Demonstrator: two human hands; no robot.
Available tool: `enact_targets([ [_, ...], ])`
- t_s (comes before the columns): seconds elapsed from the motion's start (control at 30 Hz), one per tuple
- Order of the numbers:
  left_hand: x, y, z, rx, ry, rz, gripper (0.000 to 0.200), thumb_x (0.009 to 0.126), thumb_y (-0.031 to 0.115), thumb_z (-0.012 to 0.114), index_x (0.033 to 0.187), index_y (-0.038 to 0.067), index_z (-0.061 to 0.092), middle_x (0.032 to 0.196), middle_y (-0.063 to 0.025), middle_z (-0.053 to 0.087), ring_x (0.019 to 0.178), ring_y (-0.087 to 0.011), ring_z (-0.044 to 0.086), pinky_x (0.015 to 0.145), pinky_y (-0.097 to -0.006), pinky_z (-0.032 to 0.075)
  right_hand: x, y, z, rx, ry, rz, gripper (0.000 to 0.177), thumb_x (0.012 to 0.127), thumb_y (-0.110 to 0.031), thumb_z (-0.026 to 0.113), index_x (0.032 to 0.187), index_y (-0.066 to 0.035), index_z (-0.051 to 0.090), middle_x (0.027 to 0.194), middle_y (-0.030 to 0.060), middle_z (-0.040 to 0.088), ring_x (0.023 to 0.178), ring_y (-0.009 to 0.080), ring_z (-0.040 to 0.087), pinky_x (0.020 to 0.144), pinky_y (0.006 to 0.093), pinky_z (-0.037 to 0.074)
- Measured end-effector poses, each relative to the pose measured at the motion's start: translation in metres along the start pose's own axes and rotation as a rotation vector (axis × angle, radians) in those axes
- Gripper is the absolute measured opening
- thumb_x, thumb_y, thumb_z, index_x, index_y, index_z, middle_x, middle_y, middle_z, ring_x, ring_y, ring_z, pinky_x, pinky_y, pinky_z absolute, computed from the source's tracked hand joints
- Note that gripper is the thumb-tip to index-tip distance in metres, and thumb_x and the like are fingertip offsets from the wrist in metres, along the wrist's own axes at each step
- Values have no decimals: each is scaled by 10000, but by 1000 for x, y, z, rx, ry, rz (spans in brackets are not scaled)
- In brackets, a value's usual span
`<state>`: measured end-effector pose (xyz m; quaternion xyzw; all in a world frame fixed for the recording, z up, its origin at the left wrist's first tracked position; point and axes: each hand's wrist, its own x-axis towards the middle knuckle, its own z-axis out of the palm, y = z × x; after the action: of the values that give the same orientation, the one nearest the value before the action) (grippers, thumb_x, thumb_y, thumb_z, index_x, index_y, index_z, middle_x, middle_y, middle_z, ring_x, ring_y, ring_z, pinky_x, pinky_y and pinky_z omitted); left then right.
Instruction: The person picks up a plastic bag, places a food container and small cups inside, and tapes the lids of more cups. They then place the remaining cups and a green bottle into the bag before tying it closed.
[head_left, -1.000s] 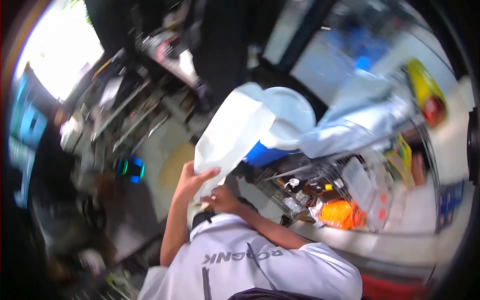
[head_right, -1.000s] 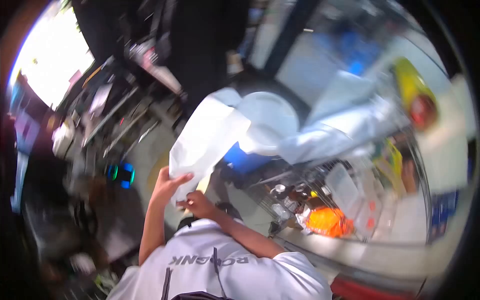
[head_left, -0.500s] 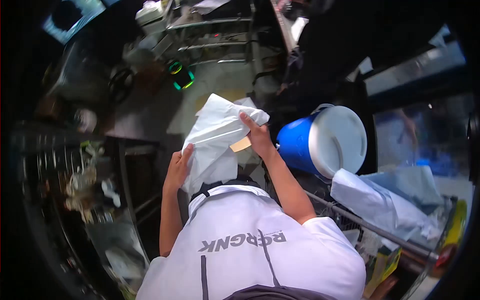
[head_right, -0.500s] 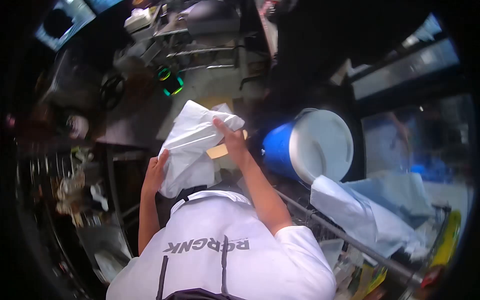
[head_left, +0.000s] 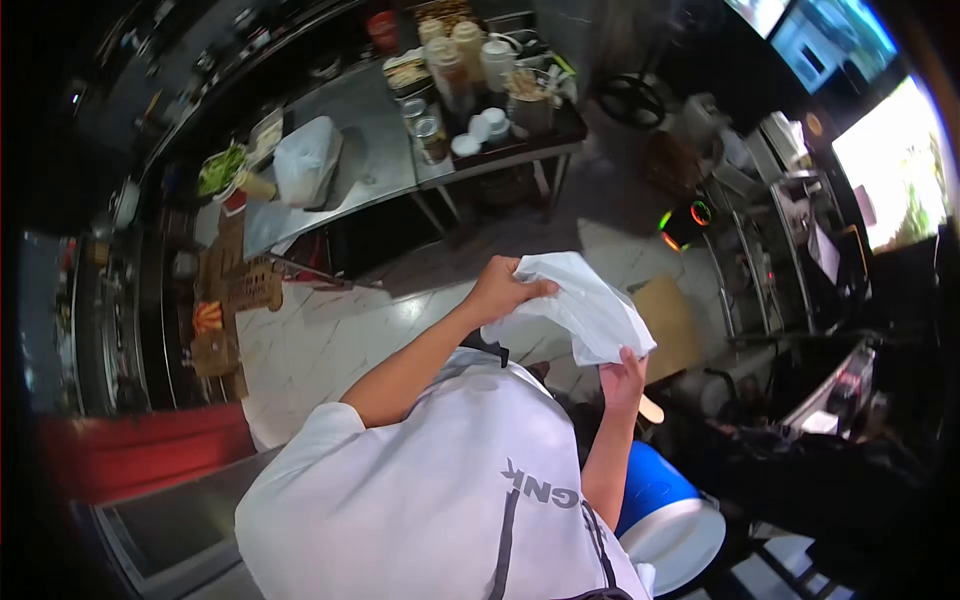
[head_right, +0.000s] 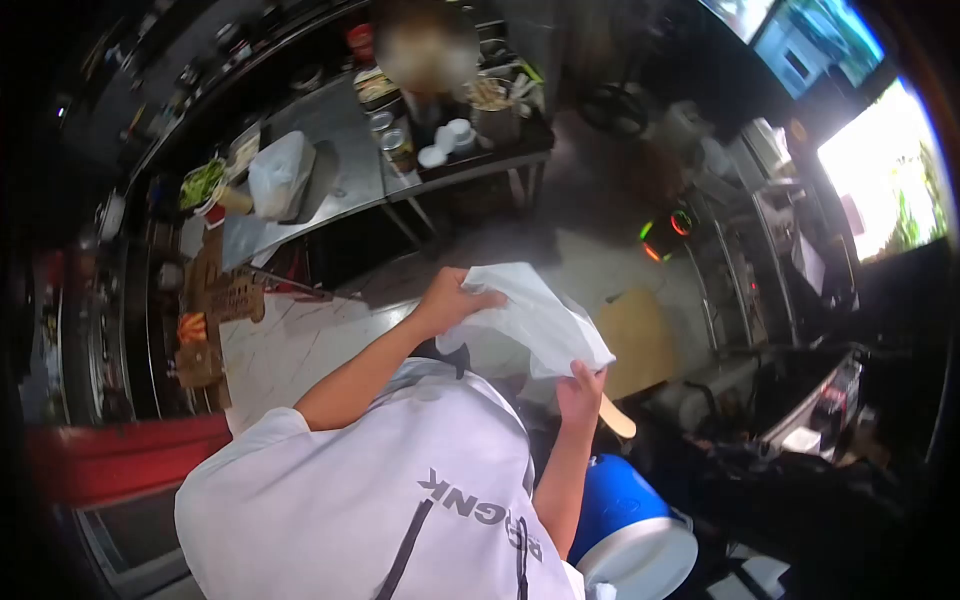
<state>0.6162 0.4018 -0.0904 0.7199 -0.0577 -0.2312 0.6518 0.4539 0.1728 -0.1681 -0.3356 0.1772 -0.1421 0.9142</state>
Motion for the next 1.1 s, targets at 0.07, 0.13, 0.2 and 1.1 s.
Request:
enact_targets([
  [0.07,-14,-6,-31,17,143,-92,432,935,452,806,875,27,759,710,7,661,640,-76,547,583,-292,444,23,22,24,-75,26,93,635,898,-24,761,1466,-20,476,1278,158,667,1220,286,669,1034,443,564],
  [0.13,-26,-16,-72,70,309,-270,500,955,533,751,796,62,699,683,17,585,596,-83,496,547,-307,405,41,31,64,-137,116,188,619,872,9,782,1420,-37,499,1094,79,677,954,164,663,793,303,539],
  [0.2,-38,-31,-110,-91,543,-177,523,984,533,717,725,90,614,662,42,497,607,-80,442,556,-316,375,51,48,89,-122,127,203,426,888,40,765,1256,-55,576,843,-37,602,592,11,470,473,195,325],
  [1.1,-216,-188,-453,-228,498,-308,588,776,143,929,1282,-33,686,1172,-118,748,1042,-200,703,941,-361,546,52,305,411,-629,-671,760,375,1004,-318,760,1263,-56,690,1241,50,714,1084,131,682,947,296,539],
])
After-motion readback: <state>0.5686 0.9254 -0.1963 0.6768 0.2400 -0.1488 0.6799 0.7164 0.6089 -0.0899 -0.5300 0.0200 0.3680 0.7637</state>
